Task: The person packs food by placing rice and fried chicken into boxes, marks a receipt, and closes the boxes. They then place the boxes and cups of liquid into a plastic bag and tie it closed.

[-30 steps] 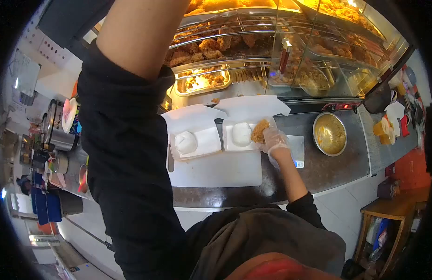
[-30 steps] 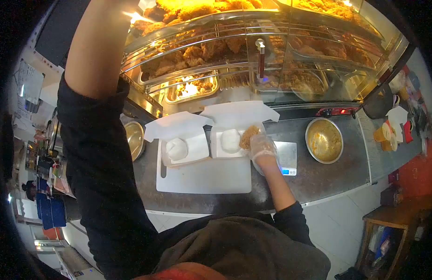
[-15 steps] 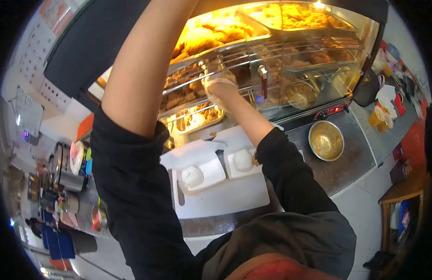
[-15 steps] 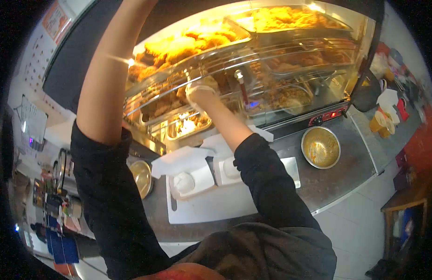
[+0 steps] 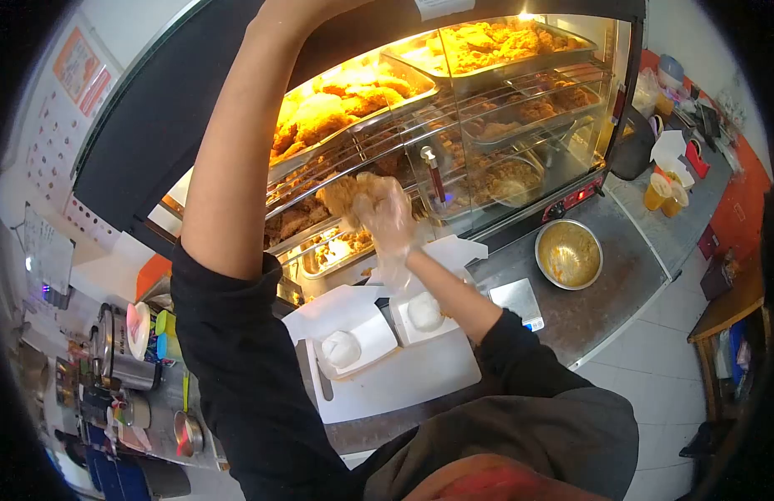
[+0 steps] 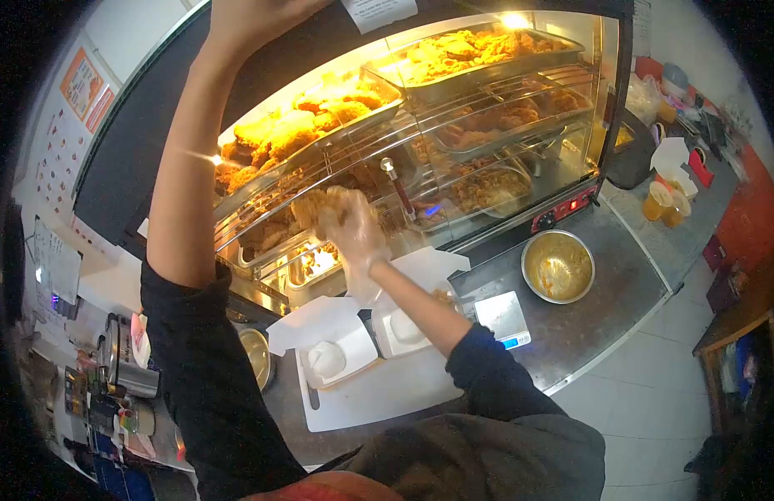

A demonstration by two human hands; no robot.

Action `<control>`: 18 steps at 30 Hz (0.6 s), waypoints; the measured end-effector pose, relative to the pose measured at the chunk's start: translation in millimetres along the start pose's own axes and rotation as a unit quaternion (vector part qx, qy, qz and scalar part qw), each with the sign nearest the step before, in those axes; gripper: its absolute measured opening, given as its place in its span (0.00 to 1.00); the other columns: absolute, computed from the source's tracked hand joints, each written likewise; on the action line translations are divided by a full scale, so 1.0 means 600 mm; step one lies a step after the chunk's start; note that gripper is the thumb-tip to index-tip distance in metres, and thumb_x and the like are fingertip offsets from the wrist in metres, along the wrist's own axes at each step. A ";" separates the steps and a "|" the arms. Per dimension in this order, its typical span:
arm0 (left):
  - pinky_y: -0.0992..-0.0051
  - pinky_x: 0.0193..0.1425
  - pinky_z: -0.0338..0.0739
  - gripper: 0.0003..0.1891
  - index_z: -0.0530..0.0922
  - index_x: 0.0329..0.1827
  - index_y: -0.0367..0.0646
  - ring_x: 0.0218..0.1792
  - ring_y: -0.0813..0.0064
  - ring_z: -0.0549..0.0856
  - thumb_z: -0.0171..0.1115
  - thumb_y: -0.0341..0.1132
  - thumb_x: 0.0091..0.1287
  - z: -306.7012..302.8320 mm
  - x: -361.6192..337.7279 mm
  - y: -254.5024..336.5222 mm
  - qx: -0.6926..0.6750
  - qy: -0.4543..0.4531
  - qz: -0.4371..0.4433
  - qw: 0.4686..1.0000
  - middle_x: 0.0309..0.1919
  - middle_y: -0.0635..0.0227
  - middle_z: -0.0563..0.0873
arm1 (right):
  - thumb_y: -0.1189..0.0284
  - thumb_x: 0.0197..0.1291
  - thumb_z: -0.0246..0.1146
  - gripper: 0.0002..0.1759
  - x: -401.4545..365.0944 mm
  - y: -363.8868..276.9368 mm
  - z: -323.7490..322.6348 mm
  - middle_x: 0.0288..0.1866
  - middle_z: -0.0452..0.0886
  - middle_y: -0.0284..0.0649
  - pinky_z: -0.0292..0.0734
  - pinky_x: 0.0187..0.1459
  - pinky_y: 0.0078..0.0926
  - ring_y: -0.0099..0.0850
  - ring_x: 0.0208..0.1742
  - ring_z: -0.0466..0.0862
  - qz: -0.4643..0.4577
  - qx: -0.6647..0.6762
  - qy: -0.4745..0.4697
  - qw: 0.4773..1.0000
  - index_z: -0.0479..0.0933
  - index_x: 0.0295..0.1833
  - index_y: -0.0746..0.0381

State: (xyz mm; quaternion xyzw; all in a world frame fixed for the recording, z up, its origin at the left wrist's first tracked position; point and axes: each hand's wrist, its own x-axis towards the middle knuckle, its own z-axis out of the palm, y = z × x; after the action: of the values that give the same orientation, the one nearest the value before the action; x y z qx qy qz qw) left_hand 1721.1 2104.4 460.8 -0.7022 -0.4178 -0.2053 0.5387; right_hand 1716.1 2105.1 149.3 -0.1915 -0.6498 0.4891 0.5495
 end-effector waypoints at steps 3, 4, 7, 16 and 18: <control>0.70 0.46 0.68 0.23 0.73 0.45 0.42 0.41 0.66 0.74 0.65 0.39 0.45 -0.001 0.000 0.002 0.002 -0.006 -0.003 1.000 0.37 0.63 0.75 | 0.80 0.52 0.58 0.15 -0.091 0.069 0.017 0.36 0.73 0.38 0.72 0.32 0.21 0.22 0.36 0.74 0.065 0.400 -0.021 0.914 0.63 0.45 0.61; 0.70 0.46 0.68 0.23 0.73 0.45 0.42 0.41 0.66 0.74 0.65 0.39 0.45 -0.001 0.001 0.002 0.003 -0.005 -0.004 1.000 0.37 0.63 0.75 | 0.79 0.52 0.58 0.13 -0.122 0.064 0.017 0.38 0.72 0.36 0.72 0.38 0.23 0.24 0.40 0.73 0.071 0.380 -0.051 0.921 0.65 0.43 0.60; 0.70 0.46 0.68 0.23 0.73 0.46 0.42 0.41 0.66 0.74 0.65 0.39 0.45 0.002 0.001 -0.001 0.021 -0.010 -0.010 1.000 0.37 0.63 0.75 | 0.80 0.50 0.57 0.13 -0.210 0.107 0.030 0.39 0.71 0.38 0.72 0.44 0.25 0.27 0.44 0.73 0.013 0.274 -0.229 0.934 0.66 0.42 0.58; 0.70 0.46 0.68 0.24 0.73 0.46 0.41 0.42 0.66 0.73 0.65 0.39 0.44 -0.004 0.004 0.000 0.001 -0.029 -0.006 1.000 0.38 0.62 0.75 | 0.71 0.50 0.53 0.06 -0.315 0.201 0.064 0.42 0.74 0.39 0.71 0.48 0.33 0.39 0.48 0.73 -0.240 -0.380 -0.493 0.745 0.75 0.32 0.58; 0.69 0.47 0.68 0.25 0.72 0.46 0.41 0.43 0.66 0.73 0.65 0.39 0.44 -0.004 0.005 -0.002 -0.001 -0.028 -0.001 1.000 0.38 0.62 0.75 | 0.70 0.51 0.54 0.08 -0.305 0.173 0.055 0.45 0.73 0.40 0.69 0.51 0.33 0.40 0.52 0.71 -0.154 -0.451 -0.560 0.677 0.76 0.34 0.59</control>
State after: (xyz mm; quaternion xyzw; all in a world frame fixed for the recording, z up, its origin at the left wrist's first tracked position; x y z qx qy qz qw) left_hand 1722.3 2103.2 464.5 -0.7080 -0.4330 -0.1867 0.5257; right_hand 1715.4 1993.7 -32.0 -0.0035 -0.9982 0.0603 -0.0025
